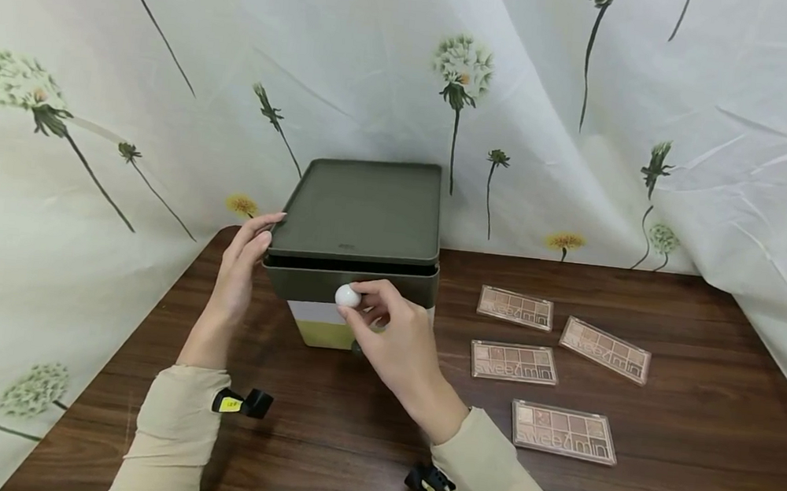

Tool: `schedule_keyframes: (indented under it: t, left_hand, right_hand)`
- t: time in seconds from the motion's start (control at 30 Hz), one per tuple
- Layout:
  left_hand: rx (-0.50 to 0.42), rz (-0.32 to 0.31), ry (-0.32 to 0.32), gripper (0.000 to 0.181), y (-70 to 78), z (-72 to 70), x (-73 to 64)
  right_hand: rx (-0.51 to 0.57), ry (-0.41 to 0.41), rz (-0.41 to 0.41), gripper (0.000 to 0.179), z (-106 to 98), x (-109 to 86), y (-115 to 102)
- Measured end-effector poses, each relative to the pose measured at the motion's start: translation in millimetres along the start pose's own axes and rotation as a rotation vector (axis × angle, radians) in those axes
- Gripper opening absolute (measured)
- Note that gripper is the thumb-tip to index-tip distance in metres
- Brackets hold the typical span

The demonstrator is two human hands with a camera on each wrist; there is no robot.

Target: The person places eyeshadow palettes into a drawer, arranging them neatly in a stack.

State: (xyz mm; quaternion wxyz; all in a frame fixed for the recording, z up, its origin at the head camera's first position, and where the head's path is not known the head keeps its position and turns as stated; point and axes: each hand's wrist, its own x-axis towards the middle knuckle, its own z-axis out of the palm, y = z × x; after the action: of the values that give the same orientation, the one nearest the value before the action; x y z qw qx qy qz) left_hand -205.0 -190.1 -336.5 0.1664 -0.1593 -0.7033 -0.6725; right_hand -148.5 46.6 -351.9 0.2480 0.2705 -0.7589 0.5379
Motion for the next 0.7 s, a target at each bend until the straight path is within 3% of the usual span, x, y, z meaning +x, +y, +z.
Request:
schedule_keyframes:
  t: [0.27,0.7]
  left_hand:
    - [-0.013,-0.012,-0.002,0.041,-1.6,-0.1,0.0]
    - [-0.009,-0.07,-0.018,0.044,-1.3,-3.1,0.6]
  right_hand:
    - [-0.041,-0.017,-0.022,0.029,-4,-8.5,-7]
    - [-0.079,-0.029,-0.185,0.035,-9,-20.9,-15]
